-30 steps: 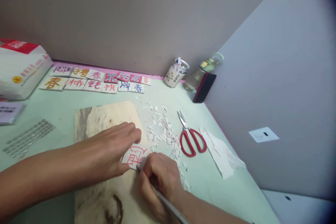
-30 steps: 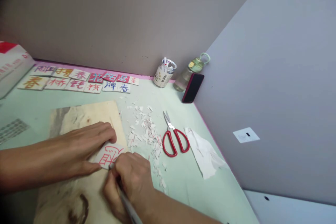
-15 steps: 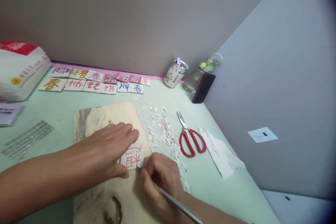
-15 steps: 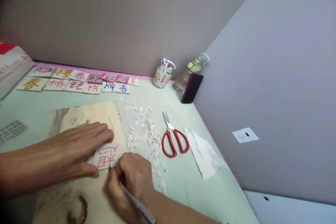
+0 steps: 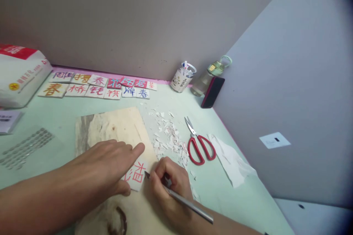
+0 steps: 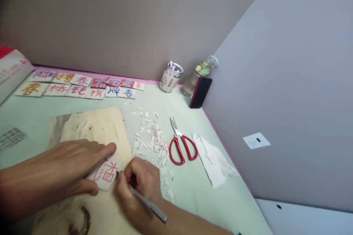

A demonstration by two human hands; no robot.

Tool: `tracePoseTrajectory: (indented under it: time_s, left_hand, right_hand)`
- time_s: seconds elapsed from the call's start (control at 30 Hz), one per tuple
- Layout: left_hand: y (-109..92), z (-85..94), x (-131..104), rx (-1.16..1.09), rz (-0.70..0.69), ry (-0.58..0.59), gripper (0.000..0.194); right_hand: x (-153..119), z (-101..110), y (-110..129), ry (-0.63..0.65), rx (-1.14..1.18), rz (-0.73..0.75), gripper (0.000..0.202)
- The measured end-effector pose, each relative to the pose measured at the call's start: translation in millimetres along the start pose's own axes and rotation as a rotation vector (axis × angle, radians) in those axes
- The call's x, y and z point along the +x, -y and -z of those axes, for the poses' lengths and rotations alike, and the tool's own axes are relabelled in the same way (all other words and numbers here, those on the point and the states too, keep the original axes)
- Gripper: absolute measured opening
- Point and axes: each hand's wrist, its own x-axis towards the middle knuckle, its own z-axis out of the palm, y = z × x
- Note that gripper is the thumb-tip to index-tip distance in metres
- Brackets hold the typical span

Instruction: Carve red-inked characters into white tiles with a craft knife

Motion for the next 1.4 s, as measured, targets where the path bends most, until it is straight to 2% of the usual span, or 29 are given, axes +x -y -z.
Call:
tracePoseTrajectory:
  time_s: [0.03,0.13,0.2,0.33,0.5,0.7,0.87,0.97,1.07,1.17,1.27,1.4]
  left_hand:
    - [-1,-6.8,3,0.084,0.095,0.034,0.067]
    - [4,-30.9,6,0.137,0.078,0.045,0.087]
    - [12,-43.8,4,0.159,0.066,0.012,0.089]
    - [20,-49.3,-1,0.143,0.082,0.002,0.083]
    - [6,-28.4,6,0.16,0.16,0.113,0.088]
    - [-22,12.0,12,0.101,0.321,0.354,0.098]
    - [-37,32.4,9,0.111,0.332,0.394,0.096]
    - [-40,34.4,8,0.116,0.317,0.379,0.096]
    - [-37,29.0,7,0.108,0.275,0.346,0.093]
    - [-30,17.6,3,0.104,0.22,0.301,0.089]
    - [-21,7.3,-6,0.13,0.147,0.158,0.071]
    - [-13,10.2,-18,0.116,0.003,-0.015,0.044]
  right_hand:
    - [0,0,-1,-0.003,0.01,-0.016,0.029]
    - [-1,0,-2,-0.024,0.029,-0.047,0.029]
    - [-1,0,-2,-0.016,0.032,-0.052,0.028]
    - [0,-1,-1,0.002,0.035,-0.056,0.027]
    - [1,-3,-2,0.005,0.045,-0.031,0.025]
    - [1,-2,-2,0.021,0.05,-0.002,0.027]
    - [0,-3,-1,0.021,0.024,0.066,0.026]
    - [-3,-5,-4,-0.019,-0.024,0.125,0.027]
    - [-4,-8,-8,-0.046,-0.076,0.191,0.026]
    - [-2,-10,-12,-0.098,-0.193,0.392,0.026]
    - [1,-9,-13,-0.107,-0.389,0.602,0.031]
    - [2,-5,-11,-0.049,-0.512,0.689,0.046]
